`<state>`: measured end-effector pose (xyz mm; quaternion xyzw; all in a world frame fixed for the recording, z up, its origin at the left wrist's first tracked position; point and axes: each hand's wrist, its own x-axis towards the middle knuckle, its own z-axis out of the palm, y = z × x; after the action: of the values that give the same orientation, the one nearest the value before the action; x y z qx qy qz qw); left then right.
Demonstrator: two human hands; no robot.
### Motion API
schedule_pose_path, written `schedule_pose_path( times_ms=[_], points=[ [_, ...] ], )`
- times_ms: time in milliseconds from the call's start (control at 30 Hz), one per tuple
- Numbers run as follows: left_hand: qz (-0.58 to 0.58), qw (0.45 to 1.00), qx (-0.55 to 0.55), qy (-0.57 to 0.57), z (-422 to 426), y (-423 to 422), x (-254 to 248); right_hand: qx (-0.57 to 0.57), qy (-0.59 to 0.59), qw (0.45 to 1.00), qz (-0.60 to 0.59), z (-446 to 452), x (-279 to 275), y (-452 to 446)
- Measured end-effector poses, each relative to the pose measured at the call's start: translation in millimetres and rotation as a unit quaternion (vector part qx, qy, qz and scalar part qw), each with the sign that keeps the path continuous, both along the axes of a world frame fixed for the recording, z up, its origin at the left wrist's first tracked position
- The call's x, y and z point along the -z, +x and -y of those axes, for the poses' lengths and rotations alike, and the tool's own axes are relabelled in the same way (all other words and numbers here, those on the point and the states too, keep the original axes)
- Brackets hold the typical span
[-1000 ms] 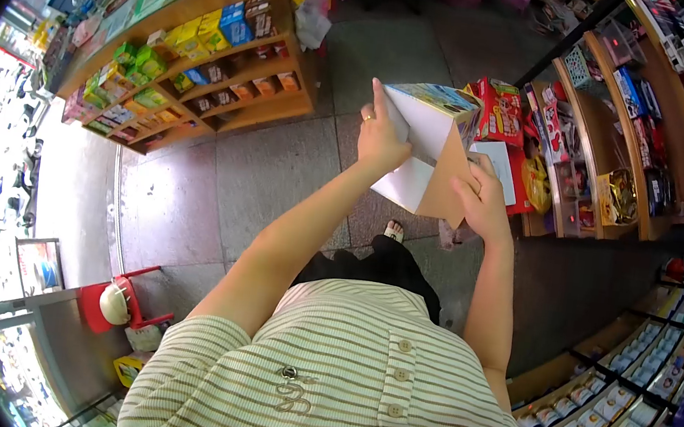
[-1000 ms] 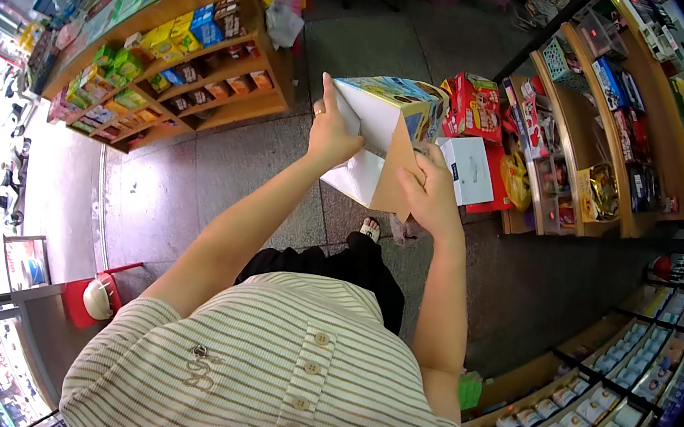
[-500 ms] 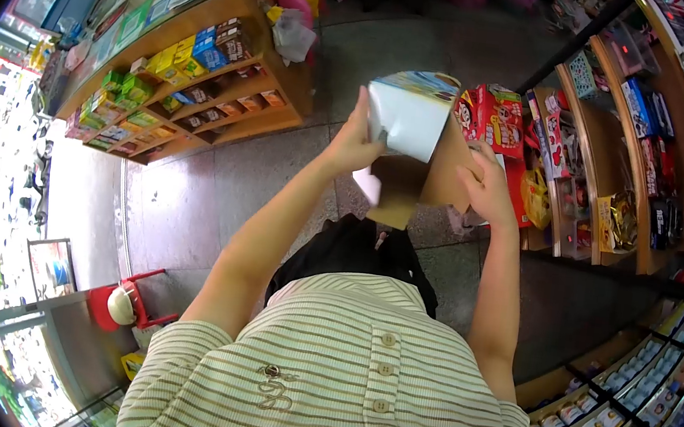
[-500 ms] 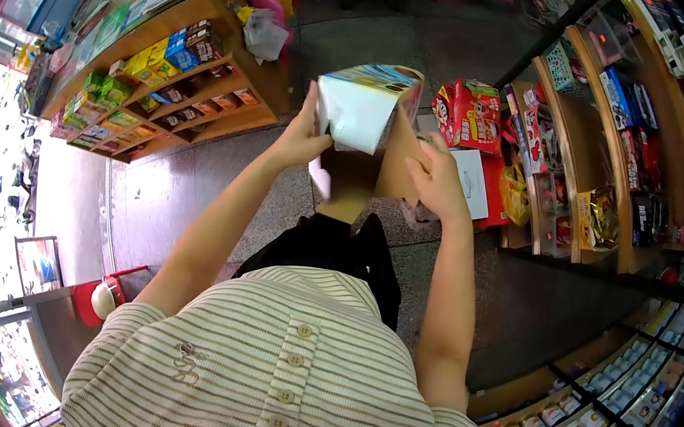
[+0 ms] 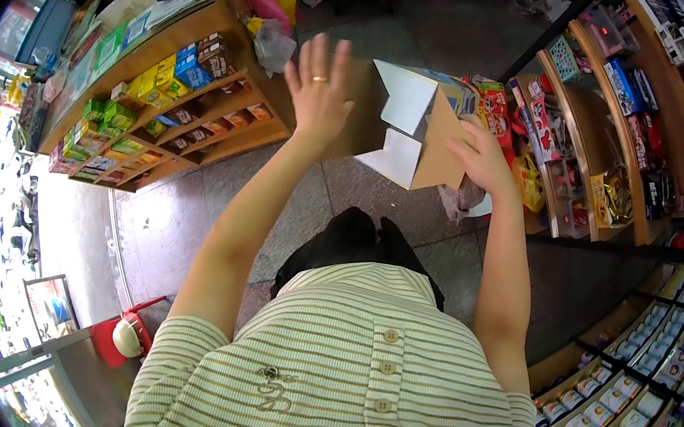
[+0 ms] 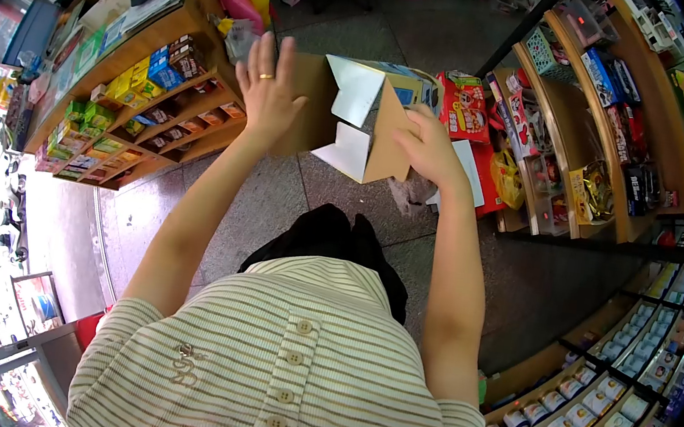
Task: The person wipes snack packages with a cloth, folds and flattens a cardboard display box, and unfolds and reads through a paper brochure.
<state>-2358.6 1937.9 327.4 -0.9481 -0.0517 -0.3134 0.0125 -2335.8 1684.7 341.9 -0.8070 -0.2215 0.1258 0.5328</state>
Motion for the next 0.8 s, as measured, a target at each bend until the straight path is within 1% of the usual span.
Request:
schedule_pose_path(
  times_ms=[33,100,133,167,233,267,300,333,367,433,467,500,567,600,633,667,700,733,767,800],
  points=[
    [-0.001,1.0,0.0,-0.001,-0.3,5.7,4.6,0.0,-0.001,1.0,-0.001,-7.7,-3.9,1.0],
    [-0.032,0.991,0.09,0.096,-0.9,16.2,9.1,-0.057,-0.065,0.992,0.094,-22.9,-10.8,0.8],
    [-0.013,0.992,0.112,0.058,-0.2,18.5,10.9,-0.058,-0.065,0.992,0.092,-28.9,-15.4,-1.1],
    [-0.016,0.992,0.115,0.06,-3.6,19.6,13.2,-0.061,-0.069,0.991,0.098,-33.9,-19.9,-3.4],
    [-0.04,0.987,0.123,0.098,-14.3,26.8,19.7,-0.057,-0.072,0.991,0.098,-34.0,-25.3,-4.5],
    [-0.062,0.985,0.135,0.082,-20.0,32.3,22.6,-0.065,-0.095,0.985,0.128,-30.7,-24.1,-1.8],
    [-0.121,0.983,0.109,0.089,-22.5,31.0,17.0,-0.073,-0.118,0.978,0.157,-27.1,-18.5,1.7],
    [-0.17,0.976,0.108,0.078,-25.5,30.3,11.3,-0.065,-0.147,0.966,0.203,-24.1,-9.0,6.6],
    [-0.223,0.967,0.106,0.068,-24.9,26.0,-1.4,-0.056,-0.164,0.958,0.227,-24.6,-16.1,3.5],
    [-0.286,0.953,0.089,0.055,-19.1,21.1,-18.3,-0.038,-0.153,0.957,0.242,-24.6,-20.9,-1.5],
    [-0.298,0.946,0.122,0.032,-23.1,22.8,-17.2,-0.035,-0.156,0.959,0.235,-25.0,-23.9,-4.7],
    [-0.288,0.945,0.156,-0.016,-26.8,25.4,-11.5,-0.027,-0.157,0.959,0.234,-25.7,-26.4,-9.4],
    [-0.282,0.922,0.244,-0.108,-43.8,38.5,13.1,-0.02,-0.158,0.961,0.228,-23.0,-23.1,-17.0],
    [-0.244,0.919,0.263,-0.163,-46.4,39.3,19.7,-0.013,-0.148,0.955,0.255,-21.6,-19.8,-19.7],
    [-0.249,0.918,0.263,-0.163,-47.8,40.3,27.6,-0.006,-0.138,0.949,0.283,-21.2,-16.6,-22.7],
    [-0.323,0.876,0.208,-0.293,-43.7,37.0,26.1,-0.006,-0.137,0.951,0.278,-20.5,-16.1,-26.3],
    [-0.388,0.81,0.146,-0.415,-35.2,30.0,18.4,-0.012,-0.144,0.959,0.246,-19.5,-17.2,-31.0],
    [-0.368,0.76,0.137,-0.518,-21.8,17.3,12.9,-0.018,-0.151,0.965,0.214,-18.8,-17.5,-35.0],
    [-0.372,0.759,0.137,-0.517,-17.8,14.0,16.5,-0.015,-0.15,0.966,0.211,-19.7,-14.3,-38.5],
    [-0.391,0.719,0.116,-0.563,-14.3,11.5,25.2,-0.014,-0.138,0.968,0.21,-22.2,-8.4,-42.4]
  ],
)
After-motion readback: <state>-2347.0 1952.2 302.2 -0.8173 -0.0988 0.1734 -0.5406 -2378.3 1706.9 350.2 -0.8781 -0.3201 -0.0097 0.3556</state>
